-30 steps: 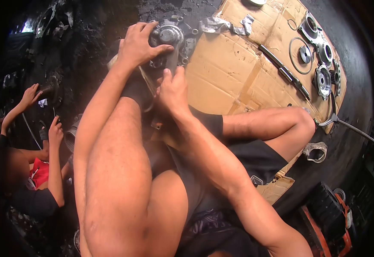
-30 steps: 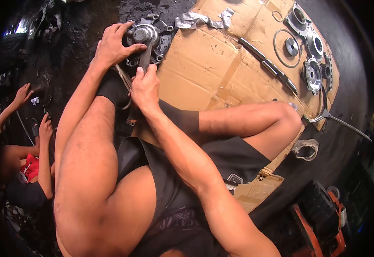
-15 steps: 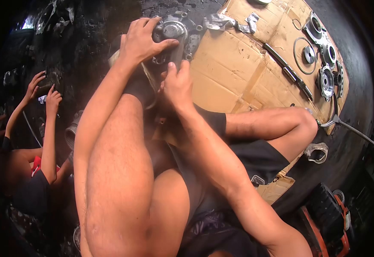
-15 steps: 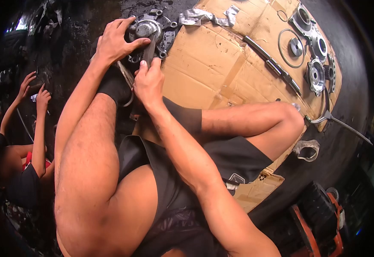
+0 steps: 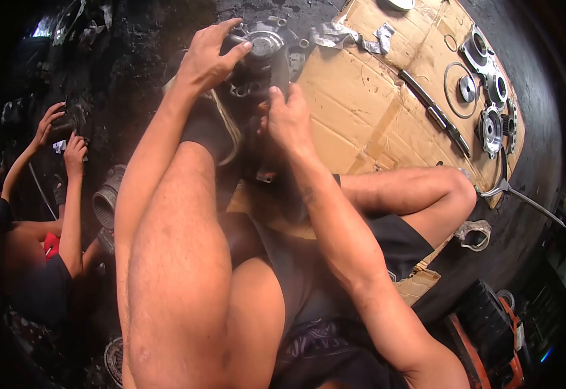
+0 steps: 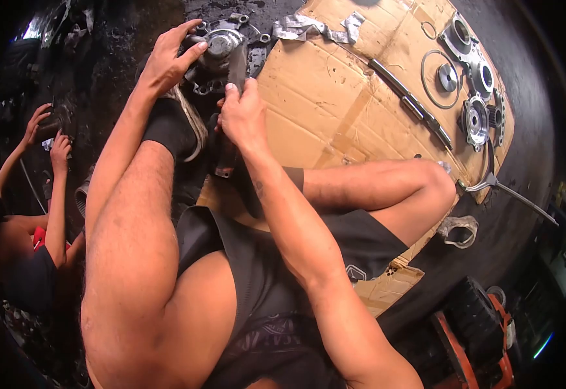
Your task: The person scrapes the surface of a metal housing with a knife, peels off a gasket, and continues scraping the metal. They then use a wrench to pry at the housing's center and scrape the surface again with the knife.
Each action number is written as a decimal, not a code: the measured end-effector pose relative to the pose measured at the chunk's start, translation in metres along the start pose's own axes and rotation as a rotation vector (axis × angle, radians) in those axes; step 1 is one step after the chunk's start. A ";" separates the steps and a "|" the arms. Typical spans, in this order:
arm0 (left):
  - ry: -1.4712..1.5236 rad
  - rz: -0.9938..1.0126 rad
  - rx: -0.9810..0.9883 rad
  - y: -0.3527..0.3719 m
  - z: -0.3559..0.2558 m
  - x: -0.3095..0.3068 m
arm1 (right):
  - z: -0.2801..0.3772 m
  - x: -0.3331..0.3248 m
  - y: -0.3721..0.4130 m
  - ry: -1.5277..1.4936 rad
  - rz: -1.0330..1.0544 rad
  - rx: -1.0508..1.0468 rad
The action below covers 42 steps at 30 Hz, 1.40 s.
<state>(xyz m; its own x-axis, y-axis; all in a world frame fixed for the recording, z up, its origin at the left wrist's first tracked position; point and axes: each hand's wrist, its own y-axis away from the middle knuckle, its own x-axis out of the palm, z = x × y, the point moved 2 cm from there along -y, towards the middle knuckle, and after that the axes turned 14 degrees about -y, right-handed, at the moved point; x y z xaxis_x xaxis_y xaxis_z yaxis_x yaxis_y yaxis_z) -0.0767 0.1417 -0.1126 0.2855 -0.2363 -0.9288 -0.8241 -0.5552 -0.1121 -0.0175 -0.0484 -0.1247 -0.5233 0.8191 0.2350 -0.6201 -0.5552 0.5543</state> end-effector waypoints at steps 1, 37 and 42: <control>-0.012 0.001 0.011 0.001 0.000 0.000 | -0.001 -0.002 -0.001 0.000 0.001 -0.001; -0.074 0.005 0.016 0.004 0.000 0.000 | 0.118 -0.034 -0.136 0.564 0.354 -0.377; -0.068 0.002 0.021 0.004 -0.004 -0.002 | 0.104 0.020 -0.116 0.923 0.639 -0.761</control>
<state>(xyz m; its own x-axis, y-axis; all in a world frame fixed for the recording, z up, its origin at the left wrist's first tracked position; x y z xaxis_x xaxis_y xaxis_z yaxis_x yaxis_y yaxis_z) -0.0785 0.1370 -0.1098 0.2507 -0.1817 -0.9509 -0.8349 -0.5378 -0.1173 0.1049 0.0472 -0.1017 -0.8502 0.1627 -0.5006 -0.1327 -0.9866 -0.0952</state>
